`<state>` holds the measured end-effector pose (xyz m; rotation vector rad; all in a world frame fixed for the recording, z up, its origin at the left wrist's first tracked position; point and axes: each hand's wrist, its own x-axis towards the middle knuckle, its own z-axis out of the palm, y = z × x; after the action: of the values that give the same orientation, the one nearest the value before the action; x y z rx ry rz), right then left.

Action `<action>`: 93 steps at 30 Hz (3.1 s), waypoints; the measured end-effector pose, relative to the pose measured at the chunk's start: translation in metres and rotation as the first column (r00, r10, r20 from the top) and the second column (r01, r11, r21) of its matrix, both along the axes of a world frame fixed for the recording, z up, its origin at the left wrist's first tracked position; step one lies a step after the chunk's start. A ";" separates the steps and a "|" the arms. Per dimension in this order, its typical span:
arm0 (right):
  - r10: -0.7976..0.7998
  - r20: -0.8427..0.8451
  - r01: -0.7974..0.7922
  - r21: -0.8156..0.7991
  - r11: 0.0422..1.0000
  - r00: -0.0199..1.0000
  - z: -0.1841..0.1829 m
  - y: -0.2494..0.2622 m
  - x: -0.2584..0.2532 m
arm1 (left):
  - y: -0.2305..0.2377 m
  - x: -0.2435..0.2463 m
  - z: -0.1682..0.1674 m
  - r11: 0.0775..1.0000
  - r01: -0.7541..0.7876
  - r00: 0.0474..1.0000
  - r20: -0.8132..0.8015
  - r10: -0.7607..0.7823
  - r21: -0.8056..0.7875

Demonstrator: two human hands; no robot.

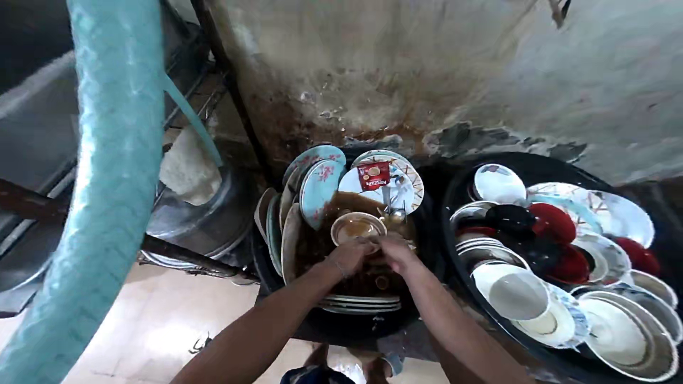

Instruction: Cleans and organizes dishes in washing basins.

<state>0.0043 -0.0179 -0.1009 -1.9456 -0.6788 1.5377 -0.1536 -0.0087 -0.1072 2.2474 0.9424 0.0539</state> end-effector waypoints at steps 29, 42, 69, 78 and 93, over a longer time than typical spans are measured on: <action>-0.024 0.717 -0.385 0.401 0.831 0.696 0.016 -0.038 -0.013 | 0.005 -0.023 0.051 0.845 -0.525 0.754 -0.403 0.518 0.104; -0.464 -0.546 0.693 0.347 0.632 0.697 0.047 -0.101 0.064 | 0.009 0.109 0.059 0.629 -0.432 0.578 0.337 0.743 -0.646; -0.481 0.850 0.305 0.409 0.860 0.214 0.090 -0.122 0.329 | 0.060 0.022 -0.045 0.906 -0.407 0.852 -0.407 0.328 -0.121; -0.273 0.747 -0.162 0.452 0.877 0.606 0.031 -0.119 0.094 | 0.078 0.010 -0.006 0.795 -0.529 0.804 -0.475 0.357 -0.298; 0.098 0.750 -0.321 0.157 0.934 0.654 -0.023 -0.097 0.021 | 0.064 -0.002 0.055 0.739 -0.630 0.776 -0.155 0.612 -0.237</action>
<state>0.0256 -0.1153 -0.1237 -2.2905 -1.4213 0.6286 -0.1555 0.0555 -0.0523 1.5982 1.6043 0.1377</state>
